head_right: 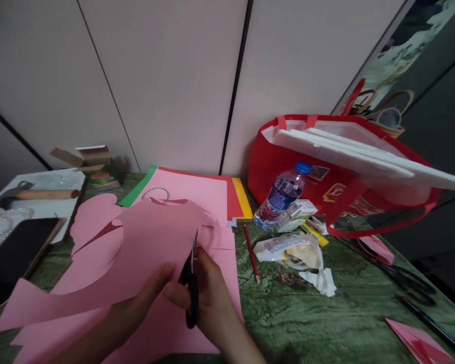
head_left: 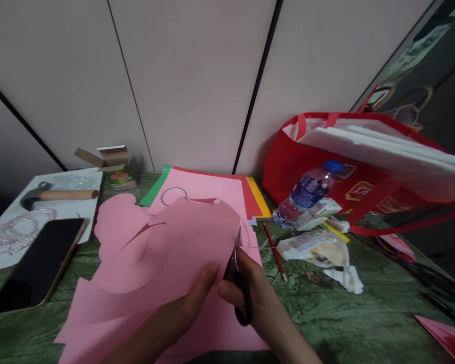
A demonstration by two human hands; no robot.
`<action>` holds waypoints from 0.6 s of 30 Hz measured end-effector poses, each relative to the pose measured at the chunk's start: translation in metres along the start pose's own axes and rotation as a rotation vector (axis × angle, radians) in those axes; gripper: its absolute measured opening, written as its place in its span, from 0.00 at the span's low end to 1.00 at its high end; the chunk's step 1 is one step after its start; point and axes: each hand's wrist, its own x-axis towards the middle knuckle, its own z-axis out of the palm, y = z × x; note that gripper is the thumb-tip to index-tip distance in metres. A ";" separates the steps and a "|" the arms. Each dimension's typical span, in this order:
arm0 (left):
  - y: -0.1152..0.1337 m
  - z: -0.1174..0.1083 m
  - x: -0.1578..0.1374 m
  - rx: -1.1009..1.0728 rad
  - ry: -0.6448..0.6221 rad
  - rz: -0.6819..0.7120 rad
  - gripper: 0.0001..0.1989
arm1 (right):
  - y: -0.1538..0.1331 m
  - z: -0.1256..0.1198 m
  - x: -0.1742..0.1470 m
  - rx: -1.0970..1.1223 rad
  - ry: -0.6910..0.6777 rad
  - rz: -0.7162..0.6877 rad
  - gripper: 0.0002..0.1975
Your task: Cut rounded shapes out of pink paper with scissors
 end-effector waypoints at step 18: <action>-0.004 0.001 0.004 -0.102 0.010 0.023 0.14 | 0.004 0.000 0.000 -0.010 0.058 -0.025 0.19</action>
